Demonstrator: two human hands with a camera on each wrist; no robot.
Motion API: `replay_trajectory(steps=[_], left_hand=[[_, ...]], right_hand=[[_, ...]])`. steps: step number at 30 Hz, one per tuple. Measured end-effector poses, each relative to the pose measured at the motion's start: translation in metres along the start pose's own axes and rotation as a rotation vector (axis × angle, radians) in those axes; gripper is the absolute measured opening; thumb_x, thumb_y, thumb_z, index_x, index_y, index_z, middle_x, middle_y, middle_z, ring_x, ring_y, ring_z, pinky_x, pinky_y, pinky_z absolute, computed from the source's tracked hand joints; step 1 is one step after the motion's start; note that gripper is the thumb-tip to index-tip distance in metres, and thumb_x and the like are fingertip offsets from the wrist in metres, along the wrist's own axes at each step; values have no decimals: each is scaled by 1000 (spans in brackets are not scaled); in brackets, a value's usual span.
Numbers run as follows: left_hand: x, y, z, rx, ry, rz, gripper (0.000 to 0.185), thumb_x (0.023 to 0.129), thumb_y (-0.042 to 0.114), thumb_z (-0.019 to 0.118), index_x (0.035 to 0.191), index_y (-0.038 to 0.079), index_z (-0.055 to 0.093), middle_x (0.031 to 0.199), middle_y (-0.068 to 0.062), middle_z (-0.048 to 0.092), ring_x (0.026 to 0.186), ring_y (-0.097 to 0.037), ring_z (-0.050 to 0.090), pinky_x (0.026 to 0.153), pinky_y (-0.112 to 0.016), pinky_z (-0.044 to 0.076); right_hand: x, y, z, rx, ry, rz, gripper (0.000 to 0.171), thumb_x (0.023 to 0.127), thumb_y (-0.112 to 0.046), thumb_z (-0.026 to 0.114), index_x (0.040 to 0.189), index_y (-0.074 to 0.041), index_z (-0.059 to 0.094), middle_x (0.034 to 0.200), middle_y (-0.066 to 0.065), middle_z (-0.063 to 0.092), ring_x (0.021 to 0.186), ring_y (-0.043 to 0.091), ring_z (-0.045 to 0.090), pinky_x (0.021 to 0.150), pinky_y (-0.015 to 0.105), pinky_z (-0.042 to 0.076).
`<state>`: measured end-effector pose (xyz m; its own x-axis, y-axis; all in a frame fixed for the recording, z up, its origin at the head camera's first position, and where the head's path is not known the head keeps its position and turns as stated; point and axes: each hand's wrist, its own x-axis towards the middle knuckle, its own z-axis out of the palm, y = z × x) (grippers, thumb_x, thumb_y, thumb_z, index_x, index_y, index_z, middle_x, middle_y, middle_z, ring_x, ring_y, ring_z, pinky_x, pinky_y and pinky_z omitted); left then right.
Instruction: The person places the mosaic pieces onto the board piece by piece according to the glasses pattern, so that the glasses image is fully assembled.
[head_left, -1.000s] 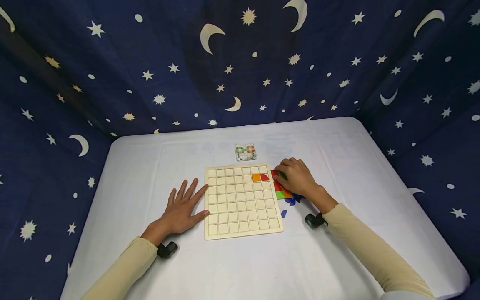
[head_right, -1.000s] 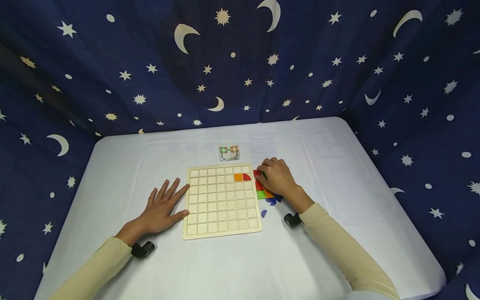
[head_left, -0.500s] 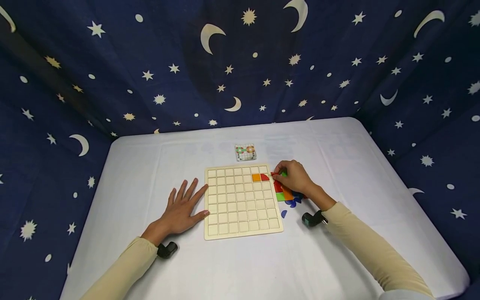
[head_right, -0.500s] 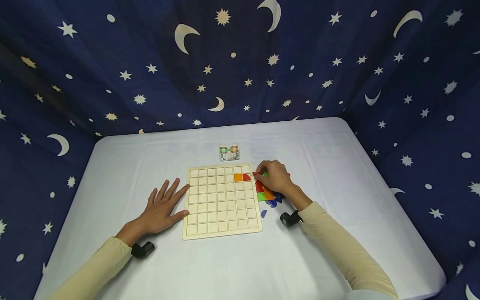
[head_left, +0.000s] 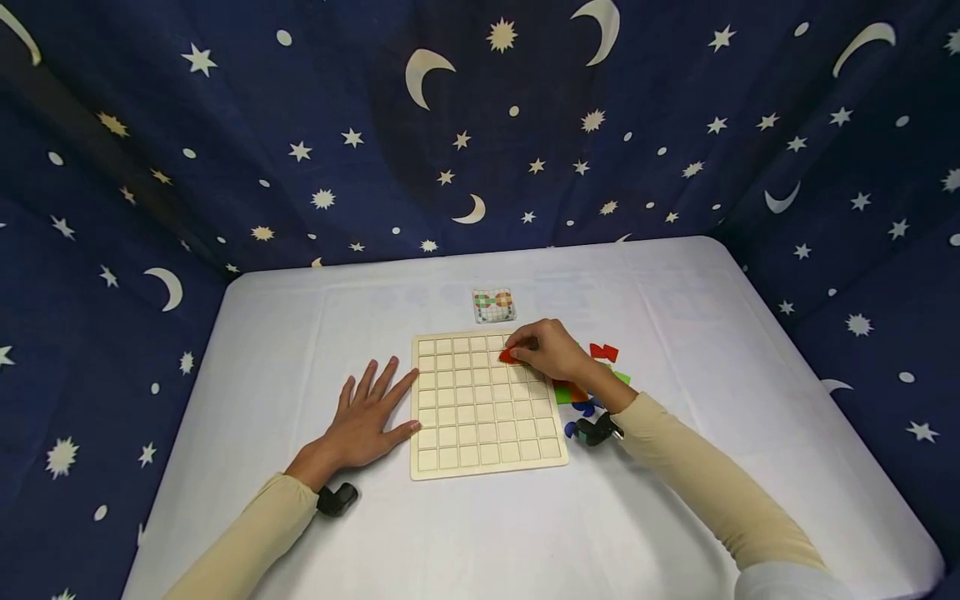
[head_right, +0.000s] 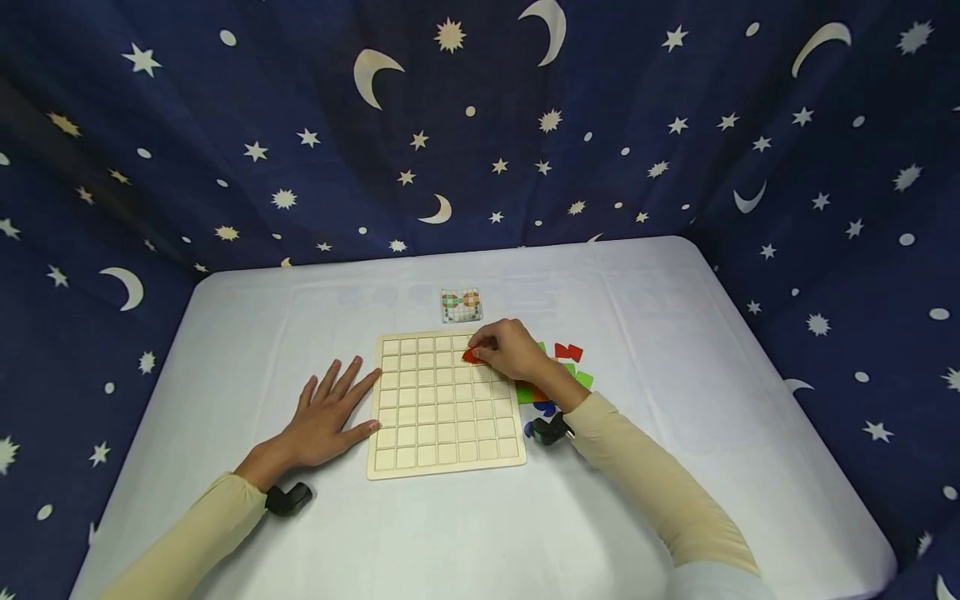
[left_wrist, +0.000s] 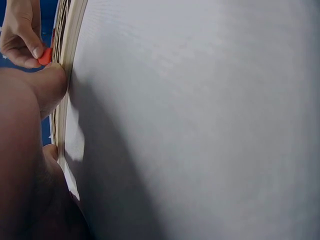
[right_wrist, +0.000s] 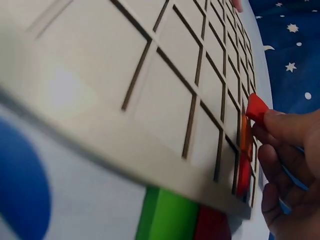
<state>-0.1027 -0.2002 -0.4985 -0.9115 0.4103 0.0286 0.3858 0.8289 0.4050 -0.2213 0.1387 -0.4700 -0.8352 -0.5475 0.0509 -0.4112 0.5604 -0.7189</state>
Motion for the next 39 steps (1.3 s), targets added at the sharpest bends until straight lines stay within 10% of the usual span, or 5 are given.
replay_trajectory(steps=[11, 26, 39], left_hand=[[0, 4, -2, 29, -28, -11, 76, 95, 54, 55, 157, 20, 28, 162, -17, 13, 146, -44, 2, 108, -67, 2], [2, 4, -5, 53, -70, -23, 77, 96, 56, 53, 158, 22, 25, 163, -15, 10, 147, -42, -1, 109, -66, 2], [1, 4, -6, 41, -66, -30, 76, 96, 56, 53, 158, 21, 25, 163, -15, 10, 147, -42, -1, 109, -65, 1]], right_hand=[[8, -3, 13, -275, -15, -258, 11, 90, -5, 71, 99, -8, 77, 94, 2, 65, 85, 19, 53, 76, 35, 42], [14, -17, 1, -557, -147, -123, 17, 86, -32, 78, 102, -29, 73, 96, -5, 54, 88, 20, 40, 74, 40, 29], [2, -11, -8, -508, -126, -88, 20, 88, -31, 76, 107, -23, 76, 108, -1, 62, 100, 23, 47, 78, 44, 33]])
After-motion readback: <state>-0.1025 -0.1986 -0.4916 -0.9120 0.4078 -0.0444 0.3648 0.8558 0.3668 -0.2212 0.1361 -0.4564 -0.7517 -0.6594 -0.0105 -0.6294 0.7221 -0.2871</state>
